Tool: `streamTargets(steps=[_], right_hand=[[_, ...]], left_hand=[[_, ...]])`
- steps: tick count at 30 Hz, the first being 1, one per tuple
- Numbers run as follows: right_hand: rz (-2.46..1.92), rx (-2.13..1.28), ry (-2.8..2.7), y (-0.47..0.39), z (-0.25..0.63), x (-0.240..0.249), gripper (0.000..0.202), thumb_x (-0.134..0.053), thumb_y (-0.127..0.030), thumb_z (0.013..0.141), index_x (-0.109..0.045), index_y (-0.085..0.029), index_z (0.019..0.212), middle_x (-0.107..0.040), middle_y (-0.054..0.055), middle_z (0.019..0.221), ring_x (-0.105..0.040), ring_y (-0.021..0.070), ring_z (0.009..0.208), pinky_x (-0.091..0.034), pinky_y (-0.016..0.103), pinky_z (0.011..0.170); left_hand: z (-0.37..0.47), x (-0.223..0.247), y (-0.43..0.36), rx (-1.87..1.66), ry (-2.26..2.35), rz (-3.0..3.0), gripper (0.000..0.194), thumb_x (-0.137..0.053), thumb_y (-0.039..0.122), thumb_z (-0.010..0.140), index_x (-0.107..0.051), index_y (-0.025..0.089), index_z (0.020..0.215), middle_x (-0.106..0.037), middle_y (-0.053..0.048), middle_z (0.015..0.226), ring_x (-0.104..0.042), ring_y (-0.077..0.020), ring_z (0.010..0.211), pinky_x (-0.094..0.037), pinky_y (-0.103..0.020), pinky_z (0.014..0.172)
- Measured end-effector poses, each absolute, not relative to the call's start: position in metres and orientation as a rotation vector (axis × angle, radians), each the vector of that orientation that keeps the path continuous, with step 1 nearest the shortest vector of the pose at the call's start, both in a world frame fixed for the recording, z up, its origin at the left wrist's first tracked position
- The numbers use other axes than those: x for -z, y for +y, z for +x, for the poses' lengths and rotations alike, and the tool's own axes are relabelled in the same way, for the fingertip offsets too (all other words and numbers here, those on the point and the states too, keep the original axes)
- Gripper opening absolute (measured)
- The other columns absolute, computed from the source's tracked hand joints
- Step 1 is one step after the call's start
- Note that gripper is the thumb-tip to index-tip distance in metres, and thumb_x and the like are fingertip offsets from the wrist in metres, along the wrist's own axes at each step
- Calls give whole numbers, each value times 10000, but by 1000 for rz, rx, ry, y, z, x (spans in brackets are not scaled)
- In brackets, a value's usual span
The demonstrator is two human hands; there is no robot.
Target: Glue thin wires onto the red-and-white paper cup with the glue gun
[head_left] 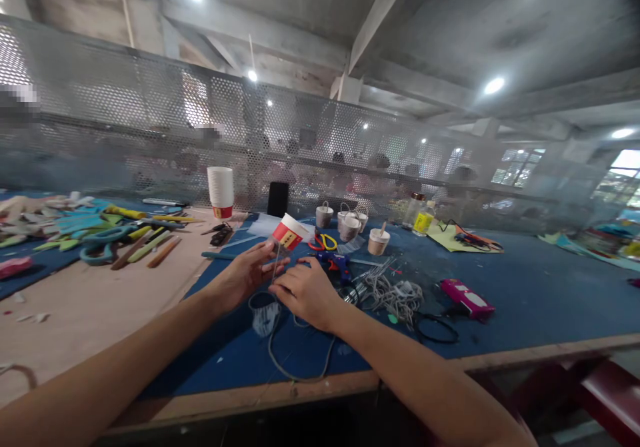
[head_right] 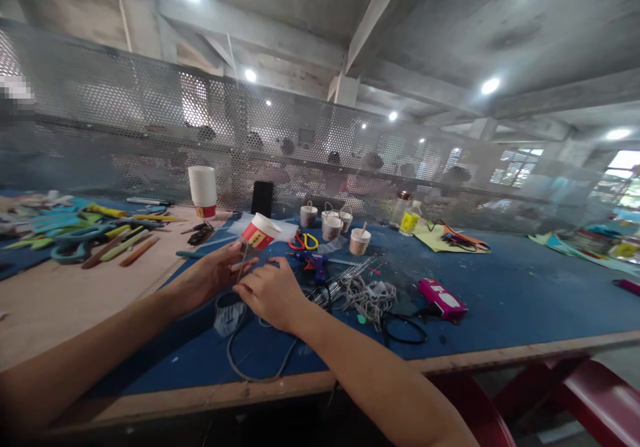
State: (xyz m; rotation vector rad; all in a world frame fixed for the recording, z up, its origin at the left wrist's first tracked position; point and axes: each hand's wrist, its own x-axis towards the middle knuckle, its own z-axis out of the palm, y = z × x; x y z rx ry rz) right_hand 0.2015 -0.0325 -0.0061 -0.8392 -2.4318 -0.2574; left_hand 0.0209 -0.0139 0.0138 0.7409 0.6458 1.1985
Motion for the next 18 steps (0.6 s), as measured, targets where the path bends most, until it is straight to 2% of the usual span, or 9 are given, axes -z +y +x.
streamTargets(steps=[3,6,10,12,15,18], right_hand=[[-864,347,-2446,-36,201,3,363,-526,-433,1051,-756,-191,906,-775,54,939,-665,178,953,-330,394,1060],[-920,387,-2351,-38,207,-6,386,-509,-484,1047,-759,-201,962,-745,63,994,-638,186,960,-382,375,984],[-1186,400,-2151,-29,232,-28,282,-546,-410,1034,-730,-198,1004,-722,81,1030,-640,222,1009,-422,352,890],[-1418,371,-2094,-22,254,-38,250,-566,-383,1017,-711,-181,990,-727,105,1031,-664,237,960,-435,348,840],[-1801,186,-2129,-9,290,-44,354,-579,-488,983,-704,-172,888,-742,135,921,-697,272,872,-446,346,764],[-2004,-29,-2197,1,316,-39,507,-517,-615,969,-699,-190,762,-749,134,837,-704,274,824,-440,320,704]], left_hand=[[18,-13,-11,-1231,666,749,38,-682,132,920,-695,145,953,-745,-51,812,-747,-158,731,-606,-200,652],[15,-13,-8,-1241,686,729,56,-664,127,930,-708,132,964,-733,-47,767,-702,-127,617,-585,-176,582],[12,-13,-7,-1232,657,741,108,-700,129,905,-714,133,1012,-735,-46,800,-647,-100,548,-550,-159,514],[11,-13,-7,-1225,661,728,121,-711,152,902,-710,135,1022,-727,-45,804,-617,-87,525,-526,-149,481],[11,-14,-7,-1221,687,688,148,-721,163,894,-705,152,1041,-721,-43,808,-600,-85,512,-516,-152,462],[11,-14,-7,-1206,696,675,211,-732,153,880,-705,165,1089,-732,-57,855,-619,-99,527,-526,-169,461]])
